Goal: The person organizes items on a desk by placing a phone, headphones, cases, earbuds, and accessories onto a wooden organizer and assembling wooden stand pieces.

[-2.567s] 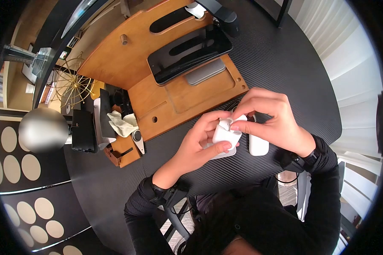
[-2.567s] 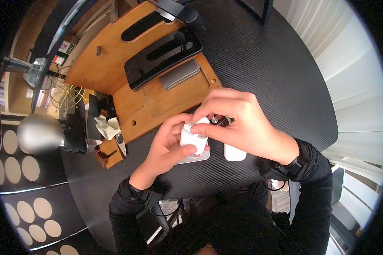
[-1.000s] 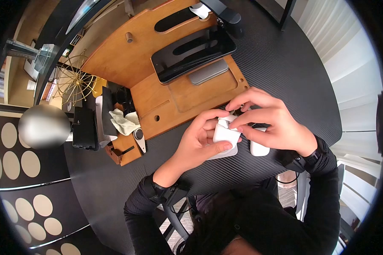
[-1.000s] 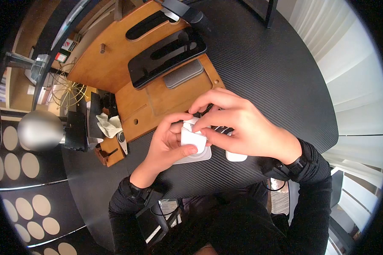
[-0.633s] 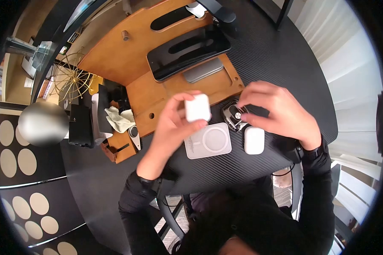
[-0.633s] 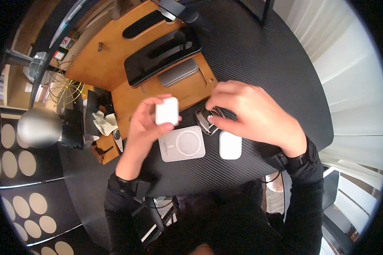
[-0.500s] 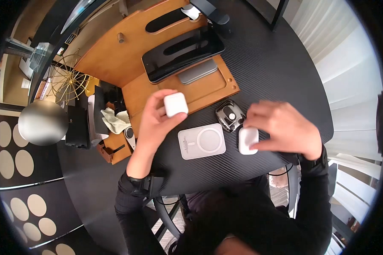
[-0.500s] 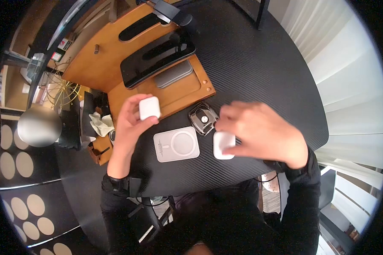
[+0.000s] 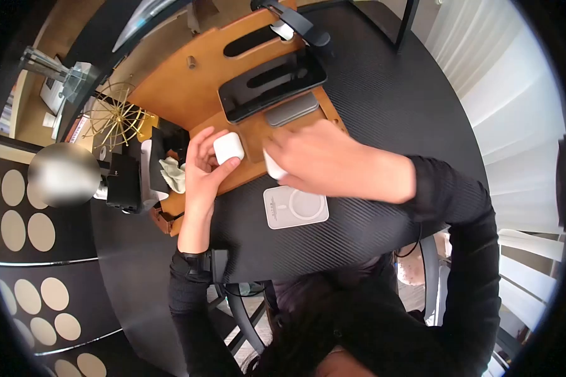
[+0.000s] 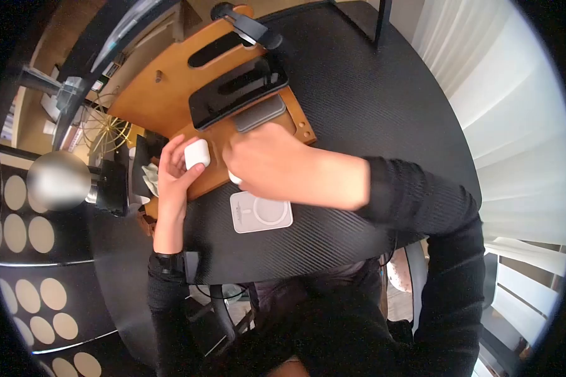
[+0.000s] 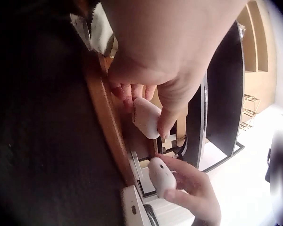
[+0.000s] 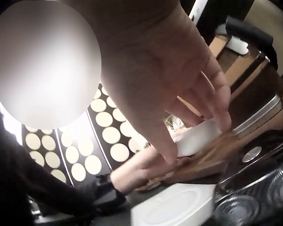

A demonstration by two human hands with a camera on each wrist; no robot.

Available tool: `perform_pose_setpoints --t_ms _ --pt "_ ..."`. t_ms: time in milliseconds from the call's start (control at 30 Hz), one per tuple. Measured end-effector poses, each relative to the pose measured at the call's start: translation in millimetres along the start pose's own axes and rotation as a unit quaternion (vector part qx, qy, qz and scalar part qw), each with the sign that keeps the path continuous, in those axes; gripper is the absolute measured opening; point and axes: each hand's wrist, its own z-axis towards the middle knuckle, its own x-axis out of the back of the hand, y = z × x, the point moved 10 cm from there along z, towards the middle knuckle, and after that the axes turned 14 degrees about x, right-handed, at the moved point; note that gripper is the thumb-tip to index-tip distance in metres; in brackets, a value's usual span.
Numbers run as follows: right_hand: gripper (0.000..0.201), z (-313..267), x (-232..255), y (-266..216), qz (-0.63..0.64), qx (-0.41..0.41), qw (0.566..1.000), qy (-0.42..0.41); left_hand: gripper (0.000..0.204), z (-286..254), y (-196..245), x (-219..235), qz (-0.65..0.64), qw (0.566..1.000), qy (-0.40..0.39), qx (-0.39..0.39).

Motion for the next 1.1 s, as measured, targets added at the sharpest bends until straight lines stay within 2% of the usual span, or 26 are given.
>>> perform_pose_setpoints --t_ms 67,133,200,267,333,367,400,500,633,767,833,933,1033,1100 --pt "0.033 24 -26 13 -0.052 0.014 0.998 0.028 0.068 -2 1 3 -0.022 1.0 -0.003 -0.005" --pt "0.031 33 -25 11 -0.098 0.03 0.993 0.055 0.069 -2 3 3 -0.018 1.0 -0.004 -0.015" --pt "0.021 23 -9 14 -0.016 0.014 0.992 0.125 0.072 0 1 2 -0.006 0.999 -0.015 -0.03" --pt "0.025 -3 21 7 0.01 -0.009 0.99 0.137 0.076 5 -2 2 0.024 0.999 0.016 -0.038" --pt "0.034 -32 11 13 0.043 -0.093 0.995 -0.017 0.079 13 -6 4 0.032 0.998 0.039 -0.038" --pt "0.034 -47 7 11 0.038 -0.109 0.992 -0.05 0.08 19 -9 9 0.065 0.993 0.078 -0.053" --pt "0.037 -59 6 6 0.027 -0.112 0.993 -0.038 0.081 23 -9 12 0.099 0.986 0.115 -0.067" --pt "0.046 -78 -7 2 0.024 -0.136 0.99 -0.016 0.085 36 -3 5 0.105 0.985 0.117 -0.069" --pt "0.058 -81 -7 9 0.068 -0.159 0.985 -0.007 0.092 45 2 -9 0.126 0.988 0.081 -0.042" --pt "0.058 -73 -6 10 0.059 -0.124 0.99 0.01 0.096 50 6 -16 0.104 0.991 0.055 -0.062" --pt "0.059 -72 -13 17 0.105 -0.125 0.987 -0.011 0.092 38 22 -20 0.255 0.956 0.087 -0.115" --pt "0.06 -73 -13 23 0.117 -0.13 0.985 -0.005 0.096 41 18 -22 0.279 0.955 0.05 -0.088" --pt "0.06 -73 -5 31 0.136 -0.132 0.982 0.01 0.095 60 2 -18 0.225 0.97 0.032 -0.092" --pt "0.059 -74 -3 41 0.152 -0.146 0.977 0.015 0.094 58 1 -18 0.228 0.967 0.052 -0.1"
